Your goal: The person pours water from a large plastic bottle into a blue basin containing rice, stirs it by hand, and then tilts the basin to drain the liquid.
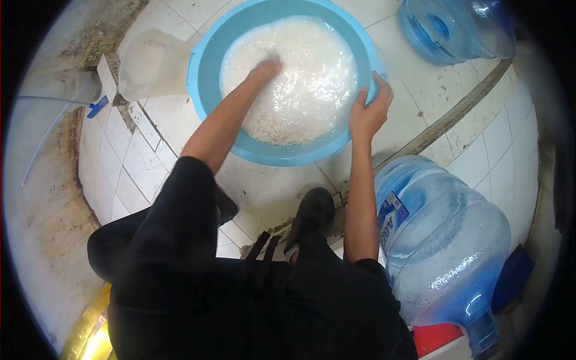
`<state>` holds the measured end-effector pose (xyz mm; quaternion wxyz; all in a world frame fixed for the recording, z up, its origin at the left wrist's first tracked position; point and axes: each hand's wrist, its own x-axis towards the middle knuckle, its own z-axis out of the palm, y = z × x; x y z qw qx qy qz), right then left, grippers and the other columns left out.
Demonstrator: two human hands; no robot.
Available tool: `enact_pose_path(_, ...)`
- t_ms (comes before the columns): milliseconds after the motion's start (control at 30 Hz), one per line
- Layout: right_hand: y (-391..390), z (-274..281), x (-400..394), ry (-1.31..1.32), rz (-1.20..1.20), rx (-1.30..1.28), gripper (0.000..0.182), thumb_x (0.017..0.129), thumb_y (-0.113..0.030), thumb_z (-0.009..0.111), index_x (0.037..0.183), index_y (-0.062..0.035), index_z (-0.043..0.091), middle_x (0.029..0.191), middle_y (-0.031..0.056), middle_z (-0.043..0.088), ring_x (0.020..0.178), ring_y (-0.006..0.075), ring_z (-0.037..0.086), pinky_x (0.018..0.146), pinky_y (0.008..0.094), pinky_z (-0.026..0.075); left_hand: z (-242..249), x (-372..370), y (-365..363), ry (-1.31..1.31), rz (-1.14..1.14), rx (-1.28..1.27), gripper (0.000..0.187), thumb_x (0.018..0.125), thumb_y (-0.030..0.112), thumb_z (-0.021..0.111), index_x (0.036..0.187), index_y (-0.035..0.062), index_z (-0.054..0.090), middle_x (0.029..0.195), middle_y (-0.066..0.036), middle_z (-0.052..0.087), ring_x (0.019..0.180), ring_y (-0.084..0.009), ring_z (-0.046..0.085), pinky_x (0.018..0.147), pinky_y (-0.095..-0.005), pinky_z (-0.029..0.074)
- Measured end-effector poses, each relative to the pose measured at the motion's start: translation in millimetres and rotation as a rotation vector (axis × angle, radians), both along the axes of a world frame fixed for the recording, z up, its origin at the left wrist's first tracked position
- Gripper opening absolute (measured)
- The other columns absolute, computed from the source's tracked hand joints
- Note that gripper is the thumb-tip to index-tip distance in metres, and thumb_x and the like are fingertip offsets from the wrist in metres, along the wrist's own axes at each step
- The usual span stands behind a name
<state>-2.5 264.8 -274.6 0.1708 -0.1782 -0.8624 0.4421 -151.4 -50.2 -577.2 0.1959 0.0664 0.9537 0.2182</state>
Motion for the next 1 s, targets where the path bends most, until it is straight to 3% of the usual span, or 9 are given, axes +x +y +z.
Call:
enact_pose_path(67, 0.4, -1.4, 0.6, 0.013, 0.003, 0.001, 0.044, 0.089, -0.003, 0.06, 0.131, -0.0147, 0.056, 0.137, 0.0155, 0.05, 0.124, 0.0394, 0.055, 0.098, 0.0489, 0.048, 156.2, 33.3, 27.1, -0.04, -0.446, -0.131, 0.043, 0.099, 0.041, 0.051, 0.127, 0.0111, 0.065, 0.135, -0.019, 0.06, 0.128, -0.0392, 0.054, 0.113, -0.0438, 0.037)
enact_pose_path(167, 1.0, -2.7, 0.9, 0.02, 0.009, 0.007, 0.044, 0.089, -0.004, 0.06, 0.131, -0.0154, 0.057, 0.137, 0.0147, 0.05, 0.124, 0.0388, 0.055, 0.098, 0.0491, 0.048, 260.8, 81.0, 69.6, 0.143, -0.446, -0.549, 0.057, 0.094, 0.052, 0.054, 0.14, 0.0185, 0.057, 0.14, -0.02, 0.057, 0.135, -0.0427, 0.047, 0.114, -0.0501, 0.037)
enact_pose_path(233, 1.1, -3.8, 2.6, 0.012, 0.008, 0.012, 0.043, 0.089, -0.005, 0.06, 0.131, -0.0157, 0.057, 0.137, 0.0142, 0.051, 0.124, 0.0385, 0.055, 0.098, 0.0491, 0.048, 297.3, 88.3, 70.9, -0.023, -0.267, -0.589, 0.073, 0.09, 0.058, 0.057, 0.149, 0.0166, 0.044, 0.145, -0.024, 0.051, 0.138, -0.0446, 0.044, 0.115, -0.0528, 0.035)
enact_pose_path(300, 1.7, -5.3, 0.7, 0.031, 0.006, 0.025, 0.043, 0.089, -0.006, 0.061, 0.13, -0.0158, 0.057, 0.137, 0.013, 0.051, 0.123, 0.038, 0.056, 0.097, 0.0495, 0.048, 291.1, 93.3, 58.7, -0.188, -0.08, -0.619, 0.092, 0.085, 0.065, 0.06, 0.157, 0.0147, 0.032, 0.149, -0.028, 0.045, 0.141, -0.0464, 0.04, 0.115, -0.0555, 0.033)
enact_pose_path(400, 1.1, -5.1, 0.6, 0.001, -0.012, 0.041, 0.043, 0.089, -0.006, 0.061, 0.13, -0.0169, 0.056, 0.137, 0.0114, 0.051, 0.121, 0.0372, 0.057, 0.096, 0.0498, 0.048, 244.9, 89.4, 16.0, -0.414, 0.233, -0.339, 0.129, 0.075, 0.074, 0.064, 0.157, -0.0055, 0.003, 0.153, -0.039, 0.031, 0.142, -0.0469, 0.038, 0.116, -0.0568, 0.03)
enact_pose_path(633, -4.8, -1.5, 1.5, -0.027, -0.065, 0.031, 0.043, 0.09, -0.007, 0.061, 0.13, -0.0205, 0.057, 0.138, 0.0103, 0.05, 0.118, 0.0361, 0.06, 0.095, 0.0485, 0.049, 231.6, 121.2, 22.0, -0.571, 0.702, 0.11, 0.118, 0.078, 0.077, 0.06, 0.157, -0.0014, 0.021, 0.146, -0.029, 0.047, 0.137, -0.0389, 0.046, 0.115, -0.0491, 0.034)
enact_pose_path(733, -4.1, -1.1, 1.5, 0.002, -0.063, 0.026, 0.044, 0.09, -0.007, 0.061, 0.131, -0.0213, 0.057, 0.139, 0.011, 0.05, 0.116, 0.0366, 0.061, 0.095, 0.0485, 0.048, 231.8, 146.0, 42.9, -0.705, 0.991, 0.72, 0.084, 0.094, 0.072, 0.043, 0.152, 0.0108, 0.043, 0.148, -0.016, 0.051, 0.135, -0.0342, 0.049, 0.113, -0.0508, 0.037)
enact_pose_path(833, -4.9, -2.8, 2.7, -0.006, -0.073, 0.032, 0.045, 0.09, -0.007, 0.061, 0.132, -0.0212, 0.057, 0.139, 0.0122, 0.05, 0.115, 0.0372, 0.062, 0.095, 0.0486, 0.048, 211.2, 146.6, 60.6, -0.859, 1.08, 1.194, 0.081, 0.098, 0.07, 0.032, 0.151, 0.0095, 0.042, 0.148, -0.013, 0.052, 0.136, -0.0347, 0.049, 0.112, -0.056, 0.037)
enact_pose_path(1000, -0.6, -3.9, 2.7, 0.001, -0.029, 0.006, 0.043, 0.091, -0.006, 0.061, 0.132, -0.02, 0.057, 0.139, 0.0131, 0.05, 0.116, 0.0382, 0.061, 0.096, 0.0484, 0.048, 225.2, 98.0, 98.6, -0.827, 1.237, 1.609, 0.078, 0.1, 0.068, 0.025, 0.151, 0.0105, 0.042, 0.151, -0.014, 0.048, 0.137, -0.0364, 0.047, 0.109, -0.0617, 0.039)
